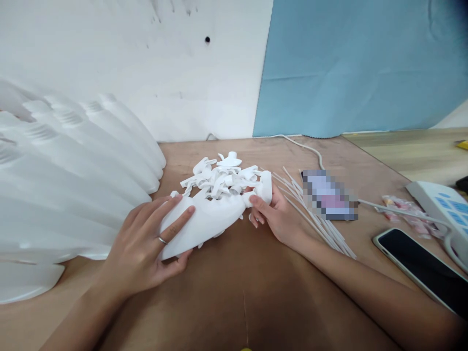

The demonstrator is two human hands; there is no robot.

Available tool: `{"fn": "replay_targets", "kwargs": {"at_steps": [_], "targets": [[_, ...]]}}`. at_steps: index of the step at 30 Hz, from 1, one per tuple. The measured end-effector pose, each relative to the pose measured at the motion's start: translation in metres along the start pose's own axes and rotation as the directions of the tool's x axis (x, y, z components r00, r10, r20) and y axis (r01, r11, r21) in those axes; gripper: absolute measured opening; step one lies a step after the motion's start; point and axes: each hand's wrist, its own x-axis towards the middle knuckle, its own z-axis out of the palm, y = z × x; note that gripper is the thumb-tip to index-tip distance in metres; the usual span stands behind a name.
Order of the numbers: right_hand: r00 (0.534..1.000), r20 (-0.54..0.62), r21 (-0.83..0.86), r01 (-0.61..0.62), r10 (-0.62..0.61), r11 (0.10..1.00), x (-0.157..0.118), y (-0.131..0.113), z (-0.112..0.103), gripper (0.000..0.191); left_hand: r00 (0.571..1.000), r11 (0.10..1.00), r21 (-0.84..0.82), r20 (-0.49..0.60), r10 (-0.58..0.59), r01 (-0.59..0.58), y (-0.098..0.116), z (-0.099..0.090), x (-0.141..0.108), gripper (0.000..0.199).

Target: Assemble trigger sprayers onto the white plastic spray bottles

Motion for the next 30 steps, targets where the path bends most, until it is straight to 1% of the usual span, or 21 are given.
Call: {"fn": "replay_targets", "kwargs": {"at_steps": [4,8,9,13,17,20,24,27,28,30], "targets": [[0.998,0.047,-0.01,0.041,-0.041,0.999,-0.0049,-0.0017,0.0013,0.041,1.0,1.0,0.0,0.003,-0.002,0.002,0.0003,0.0004,0.0005,0.081],[0.999,0.006,-0.055,0.036,-0.036,0.998,-0.0055,0.0019,-0.0004,0.035,1.0,1.0,-0.025,-0.009,0.008,-0.008,-0.0001,0.0014,-0.0003,0.08],[0.999,0.011,-0.055,0.041,-0.04,0.998,-0.0053,0.0032,-0.001,0.035,1.0,1.0,-0.025,-0.008,0.005,-0.006,-0.0002,0.0016,-0.0005,0.079],[0.994,0.069,-0.06,0.084,-0.079,0.995,-0.0053,0.006,-0.0021,0.039,1.0,1.0,-0.022,-0.02,0.005,-0.005,-0.0007,0.002,-0.0007,0.079],[0.998,0.021,-0.118,0.055,-0.053,0.991,-0.0063,0.0049,-0.001,0.037,0.999,1.0,-0.011,-0.039,0.025,-0.025,-0.0002,0.0019,-0.0009,0.078],[0.995,0.041,-0.096,0.095,-0.092,0.991,-0.007,0.0038,-0.0001,0.039,0.999,1.0,-0.005,-0.048,0.025,-0.026,0.0003,0.0021,-0.0014,0.077],[0.998,0.019,-0.124,0.057,-0.055,0.991,-0.0074,0.0017,0.0008,0.036,0.998,0.999,-0.002,-0.052,0.039,-0.039,0.0005,0.0017,-0.0016,0.078],[0.996,0.046,-0.087,0.085,-0.081,0.993,-0.0074,0.0006,0.0011,0.043,0.997,0.999,0.007,-0.059,0.045,-0.045,0.0007,0.0016,-0.001,0.077],[0.996,0.044,-0.094,0.078,-0.074,0.993,-0.0075,0.0004,0.0011,0.044,0.997,0.999,0.005,-0.057,0.046,-0.046,0.0008,0.0017,-0.0007,0.077],[0.999,0.027,-0.124,0.039,-0.036,0.991,-0.0074,0.0003,0.0011,0.04,0.998,0.999,0.005,-0.052,0.047,-0.047,0.001,0.0019,-0.0004,0.077]]}}
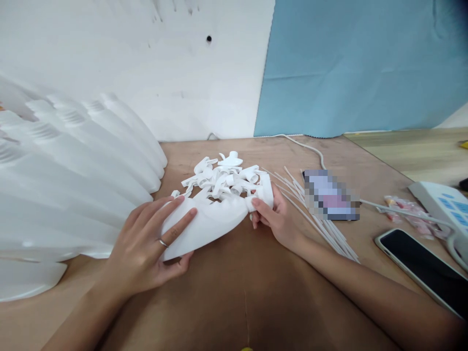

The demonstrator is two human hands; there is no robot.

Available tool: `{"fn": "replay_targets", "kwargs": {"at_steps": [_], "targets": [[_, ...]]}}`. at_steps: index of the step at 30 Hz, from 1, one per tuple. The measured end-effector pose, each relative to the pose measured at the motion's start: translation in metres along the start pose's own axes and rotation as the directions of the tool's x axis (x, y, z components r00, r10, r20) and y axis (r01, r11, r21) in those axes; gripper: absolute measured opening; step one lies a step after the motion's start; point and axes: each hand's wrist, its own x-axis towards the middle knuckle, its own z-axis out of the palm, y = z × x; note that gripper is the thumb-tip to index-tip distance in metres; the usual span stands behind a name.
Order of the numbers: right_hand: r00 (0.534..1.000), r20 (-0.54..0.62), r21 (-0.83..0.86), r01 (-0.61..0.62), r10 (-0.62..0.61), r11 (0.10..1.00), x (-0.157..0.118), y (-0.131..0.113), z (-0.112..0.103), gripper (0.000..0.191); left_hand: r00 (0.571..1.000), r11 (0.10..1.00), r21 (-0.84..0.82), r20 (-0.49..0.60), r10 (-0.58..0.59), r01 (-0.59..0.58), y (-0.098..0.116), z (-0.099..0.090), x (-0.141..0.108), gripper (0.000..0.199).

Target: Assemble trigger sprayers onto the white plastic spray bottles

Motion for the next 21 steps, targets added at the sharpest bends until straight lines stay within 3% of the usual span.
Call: {"fn": "replay_targets", "kwargs": {"at_steps": [5,9,13,17,21], "targets": [[1.0,0.001,0.038,0.028,-0.028,0.999,0.0003,0.001,-0.0005,0.041,1.0,1.0,0.013,-0.012,-0.007,0.007,0.0011,-0.0004,0.0007,0.076],[1.0,-0.017,-0.01,-0.023,0.023,1.0,0.001,0.0015,-0.001,0.031,1.0,1.0,0.016,-0.006,-0.008,0.008,0.0015,-0.0008,0.0012,0.076],[1.0,0.01,0.046,0.019,-0.02,0.999,0.0015,0.0016,-0.0013,0.043,1.0,1.0,0.008,-0.01,-0.006,0.006,0.0007,-0.0001,0.0008,0.078],[1.0,-0.01,0.008,-0.014,0.014,1.0,0.0013,0.0011,-0.0012,0.037,1.0,1.0,0.008,-0.004,-0.008,0.008,0.0006,0.0002,0.0005,0.077],[0.999,0.022,0.029,0.025,-0.026,0.999,0.0011,0.0005,-0.0009,0.045,1.0,1.0,0.004,-0.005,-0.007,0.007,0.0012,-0.0002,0.0007,0.076]]}}
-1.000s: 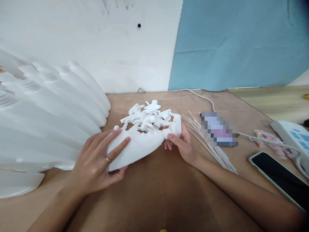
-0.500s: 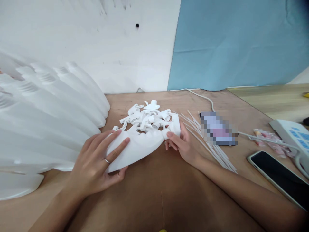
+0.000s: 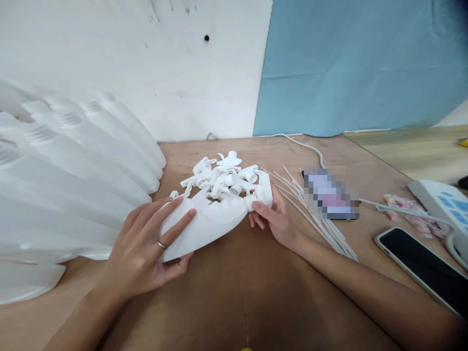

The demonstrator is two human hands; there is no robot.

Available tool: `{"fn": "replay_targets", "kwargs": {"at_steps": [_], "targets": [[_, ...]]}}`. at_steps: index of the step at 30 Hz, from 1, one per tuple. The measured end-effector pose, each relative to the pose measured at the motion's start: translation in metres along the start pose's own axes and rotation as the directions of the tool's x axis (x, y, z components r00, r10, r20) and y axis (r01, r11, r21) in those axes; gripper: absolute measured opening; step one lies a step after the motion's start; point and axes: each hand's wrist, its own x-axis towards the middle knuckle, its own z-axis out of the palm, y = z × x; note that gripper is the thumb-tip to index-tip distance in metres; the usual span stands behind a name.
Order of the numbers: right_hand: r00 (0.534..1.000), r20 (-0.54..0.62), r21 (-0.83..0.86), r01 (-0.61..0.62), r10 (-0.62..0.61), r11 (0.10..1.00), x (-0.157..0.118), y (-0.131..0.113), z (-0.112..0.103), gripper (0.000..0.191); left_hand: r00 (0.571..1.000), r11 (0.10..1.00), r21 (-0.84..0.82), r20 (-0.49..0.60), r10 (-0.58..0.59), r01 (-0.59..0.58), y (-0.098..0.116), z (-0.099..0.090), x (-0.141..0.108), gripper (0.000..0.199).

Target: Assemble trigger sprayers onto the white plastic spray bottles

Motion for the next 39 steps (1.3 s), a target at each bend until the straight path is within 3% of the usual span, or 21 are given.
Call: {"fn": "replay_targets", "kwargs": {"at_steps": [7,12,19,26,33,39], "targets": [[0.999,0.016,0.0,0.032,-0.032,1.0,-0.001,0.0,0.0,0.048,1.0,1.0,0.008,-0.009,-0.006,0.006,-0.001,0.001,-0.001,0.079],[1.0,-0.027,-0.045,-0.008,0.006,0.999,-0.002,-0.001,-0.001,0.04,1.0,1.0,-0.022,0.003,-0.002,0.002,0.0,0.001,-0.001,0.082],[0.998,0.043,0.059,0.035,-0.037,0.998,-0.001,-0.002,-0.001,0.044,1.0,1.0,-0.006,0.0,-0.005,0.005,0.0,0.001,0.0,0.081],[0.989,0.06,0.038,-0.139,0.136,0.99,0.004,0.005,-0.009,0.037,1.0,1.0,0.024,-0.018,0.006,-0.005,-0.004,-0.002,-0.005,0.081],[0.987,0.01,-0.149,-0.158,0.161,0.976,-0.003,-0.009,-0.007,0.032,1.0,1.0,-0.002,-0.014,0.022,-0.022,-0.005,0.0,-0.006,0.084],[0.981,-0.016,-0.065,-0.195,0.195,0.979,-0.004,-0.013,-0.002,0.035,0.997,0.996,0.061,-0.036,0.067,-0.065,-0.003,-0.001,-0.007,0.084]]}}
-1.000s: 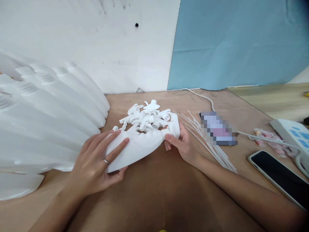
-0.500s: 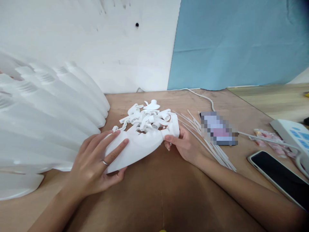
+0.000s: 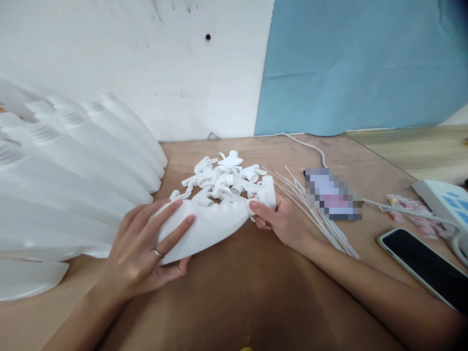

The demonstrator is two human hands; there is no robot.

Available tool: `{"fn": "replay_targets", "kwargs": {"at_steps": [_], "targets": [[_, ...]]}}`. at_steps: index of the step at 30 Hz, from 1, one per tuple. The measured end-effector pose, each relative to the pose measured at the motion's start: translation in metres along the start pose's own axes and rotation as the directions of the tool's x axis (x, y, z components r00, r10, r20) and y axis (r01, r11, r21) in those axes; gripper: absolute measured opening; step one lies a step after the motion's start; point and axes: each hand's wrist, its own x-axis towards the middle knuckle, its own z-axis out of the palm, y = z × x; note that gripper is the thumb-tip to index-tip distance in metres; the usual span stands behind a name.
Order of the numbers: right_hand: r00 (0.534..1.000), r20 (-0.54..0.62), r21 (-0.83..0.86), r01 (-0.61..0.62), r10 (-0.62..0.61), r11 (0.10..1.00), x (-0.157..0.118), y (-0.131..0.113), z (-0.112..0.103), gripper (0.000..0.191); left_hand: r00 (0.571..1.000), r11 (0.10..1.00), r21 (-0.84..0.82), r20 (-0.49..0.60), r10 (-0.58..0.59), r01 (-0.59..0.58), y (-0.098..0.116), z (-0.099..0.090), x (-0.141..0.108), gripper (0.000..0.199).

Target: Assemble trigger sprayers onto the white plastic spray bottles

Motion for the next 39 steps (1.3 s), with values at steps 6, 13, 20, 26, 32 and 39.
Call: {"fn": "replay_targets", "kwargs": {"at_steps": [6,13,20,26,32,39], "targets": [[0.999,-0.015,0.129,-0.041,0.044,0.991,0.001,0.003,0.001,0.036,1.0,0.999,0.042,0.0,0.016,-0.015,0.003,-0.001,0.0,0.083],[0.992,-0.046,0.153,-0.11,0.119,0.982,-0.002,0.001,0.004,0.038,1.0,0.996,0.082,0.004,0.031,-0.031,0.004,0.001,0.002,0.079],[0.996,0.057,0.204,-0.078,0.067,0.976,-0.001,0.001,-0.001,0.032,1.0,0.998,0.059,0.0,-0.008,0.008,0.004,-0.001,0.001,0.08],[0.96,0.275,0.266,-0.022,-0.054,0.964,0.002,-0.009,-0.003,0.057,0.987,0.982,-0.11,-0.023,-0.16,0.156,0.004,-0.005,0.003,0.083],[0.967,0.256,0.223,-0.06,0.001,0.973,0.003,-0.012,0.008,0.052,0.988,0.972,-0.179,-0.011,-0.154,0.149,0.013,-0.005,0.006,0.077],[0.98,0.199,0.257,-0.03,-0.022,0.966,0.005,-0.004,0.01,0.049,0.994,0.988,-0.129,-0.042,-0.096,0.09,0.009,-0.005,0.004,0.082]]}}
